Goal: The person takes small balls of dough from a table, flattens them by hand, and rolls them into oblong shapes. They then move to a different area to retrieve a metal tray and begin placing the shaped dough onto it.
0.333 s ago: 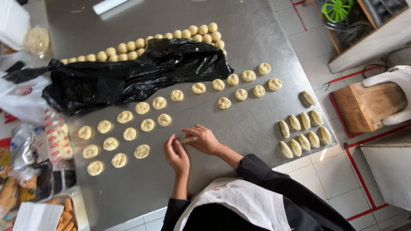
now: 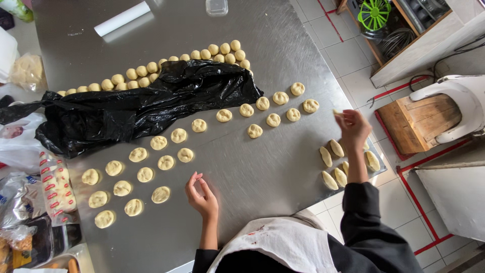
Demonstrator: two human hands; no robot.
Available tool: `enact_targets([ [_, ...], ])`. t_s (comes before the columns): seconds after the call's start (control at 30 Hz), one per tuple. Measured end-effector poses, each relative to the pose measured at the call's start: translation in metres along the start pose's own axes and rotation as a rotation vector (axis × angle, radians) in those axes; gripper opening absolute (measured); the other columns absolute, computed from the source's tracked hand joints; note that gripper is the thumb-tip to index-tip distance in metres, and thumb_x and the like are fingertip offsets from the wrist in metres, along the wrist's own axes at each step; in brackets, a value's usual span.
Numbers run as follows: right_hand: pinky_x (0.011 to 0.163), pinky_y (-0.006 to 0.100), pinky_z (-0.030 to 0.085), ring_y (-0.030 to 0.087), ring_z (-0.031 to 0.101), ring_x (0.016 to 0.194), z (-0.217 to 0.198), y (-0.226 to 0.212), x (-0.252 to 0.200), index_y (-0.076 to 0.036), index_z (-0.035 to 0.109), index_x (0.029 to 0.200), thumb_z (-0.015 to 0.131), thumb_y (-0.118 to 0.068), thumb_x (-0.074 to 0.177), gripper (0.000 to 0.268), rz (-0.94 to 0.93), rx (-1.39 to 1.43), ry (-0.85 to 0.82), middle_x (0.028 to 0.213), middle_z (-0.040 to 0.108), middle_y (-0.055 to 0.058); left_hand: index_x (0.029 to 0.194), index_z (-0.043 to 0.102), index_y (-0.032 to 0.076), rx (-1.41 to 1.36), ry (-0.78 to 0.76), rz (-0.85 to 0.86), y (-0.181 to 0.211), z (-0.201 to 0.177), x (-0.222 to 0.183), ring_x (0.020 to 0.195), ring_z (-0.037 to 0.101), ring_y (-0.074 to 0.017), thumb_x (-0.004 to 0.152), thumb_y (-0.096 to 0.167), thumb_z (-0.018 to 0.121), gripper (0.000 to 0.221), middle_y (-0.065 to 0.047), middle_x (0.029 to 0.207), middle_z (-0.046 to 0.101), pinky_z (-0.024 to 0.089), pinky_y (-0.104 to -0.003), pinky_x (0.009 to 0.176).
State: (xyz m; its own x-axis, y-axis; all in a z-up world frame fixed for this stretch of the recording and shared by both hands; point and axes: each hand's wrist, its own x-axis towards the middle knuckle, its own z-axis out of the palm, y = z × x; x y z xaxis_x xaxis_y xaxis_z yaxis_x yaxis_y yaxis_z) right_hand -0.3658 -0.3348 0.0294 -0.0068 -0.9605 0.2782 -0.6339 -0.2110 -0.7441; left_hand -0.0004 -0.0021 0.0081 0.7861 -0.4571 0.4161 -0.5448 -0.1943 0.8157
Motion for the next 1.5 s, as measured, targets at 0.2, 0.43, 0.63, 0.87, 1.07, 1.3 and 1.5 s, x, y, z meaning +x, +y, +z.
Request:
enact_targets([
  [0.2, 0.080, 0.039, 0.058, 0.025, 0.072, 0.098, -0.005, 0.023, 0.000, -0.015, 0.079, 0.100, 0.082, -0.016, 0.091, 0.009, -0.280, -0.503, 0.008, 0.112, 0.077, 0.009, 0.127, 0.061, 0.002, 0.023, -0.034, 0.065, -0.002, 0.003, -0.001, 0.109, 0.064, -0.0280, 0.101, 0.002, 0.058, 0.026, -0.010, 0.114, 0.070, 0.051, -0.042, 0.097],
  [0.43, 0.087, 0.044, 0.055, 0.031, 0.067, 0.107, 0.017, -0.057, -0.019, -0.005, 0.073, 0.121, 0.075, -0.018, 0.095, 0.030, -0.228, -0.647, -0.109, 0.120, 0.071, 0.016, 0.132, 0.060, 0.001, 0.077, -0.306, 0.281, 0.033, 0.040, 0.008, 0.118, 0.063, -0.0336, 0.100, 0.014, 0.063, 0.035, -0.016, 0.128, 0.064, 0.050, -0.045, 0.101],
  [0.63, 0.100, 0.042, 0.044, 0.026, 0.058, 0.127, 0.105, -0.156, -0.095, -0.011, 0.072, 0.116, 0.064, -0.009, 0.086, 0.031, -0.818, -0.284, -0.421, 0.129, 0.072, 0.004, 0.148, 0.045, -0.008, 0.120, -0.577, 0.568, 0.055, 0.131, 0.032, 0.145, 0.044, -0.0376, 0.100, 0.022, 0.060, 0.059, -0.023, 0.156, 0.045, 0.035, -0.049, 0.119],
  [0.87, 0.097, 0.042, 0.044, 0.026, 0.058, 0.110, 0.120, -0.147, -0.072, -0.013, 0.076, 0.116, 0.066, -0.011, 0.091, 0.027, -0.594, -0.281, -0.393, 0.115, 0.071, 0.003, 0.127, 0.062, 0.003, 0.113, -0.627, 0.406, 0.035, 0.156, 0.049, 0.127, 0.058, -0.0286, 0.102, 0.016, 0.064, 0.029, -0.010, 0.131, 0.060, 0.038, -0.050, 0.124],
  [1.07, 0.098, 0.042, 0.043, 0.026, 0.058, 0.112, 0.153, -0.155, -0.072, -0.016, 0.077, 0.104, 0.068, -0.018, 0.089, 0.017, -0.629, -0.354, -0.349, 0.108, 0.070, 0.001, 0.122, 0.064, -0.002, 0.028, -0.567, 0.355, 0.051, 0.174, 0.057, 0.115, 0.057, -0.0356, 0.087, 0.006, 0.063, 0.036, -0.015, 0.124, 0.060, 0.046, -0.047, 0.101],
  [1.3, 0.100, 0.044, 0.038, 0.025, 0.054, 0.124, 0.123, -0.153, -0.133, -0.012, 0.070, 0.128, 0.066, -0.017, 0.085, 0.043, -0.693, -0.391, -0.187, 0.134, 0.065, -0.001, 0.138, 0.056, -0.006, 0.139, -0.443, 0.515, 0.044, 0.149, 0.012, 0.125, 0.055, -0.0342, 0.094, 0.011, 0.060, 0.048, -0.017, 0.136, 0.056, 0.040, -0.049, 0.112],
  [1.5, 0.105, 0.049, 0.036, 0.025, 0.053, 0.129, 0.133, -0.145, -0.129, -0.013, 0.068, 0.125, 0.064, -0.015, 0.089, 0.037, -0.587, -0.381, -0.261, 0.133, 0.063, 0.002, 0.141, 0.051, -0.002, 0.289, -0.492, 0.555, 0.049, 0.142, 0.013, 0.131, 0.052, -0.0327, 0.093, 0.015, 0.060, 0.052, -0.017, 0.138, 0.054, 0.032, -0.057, 0.117],
])
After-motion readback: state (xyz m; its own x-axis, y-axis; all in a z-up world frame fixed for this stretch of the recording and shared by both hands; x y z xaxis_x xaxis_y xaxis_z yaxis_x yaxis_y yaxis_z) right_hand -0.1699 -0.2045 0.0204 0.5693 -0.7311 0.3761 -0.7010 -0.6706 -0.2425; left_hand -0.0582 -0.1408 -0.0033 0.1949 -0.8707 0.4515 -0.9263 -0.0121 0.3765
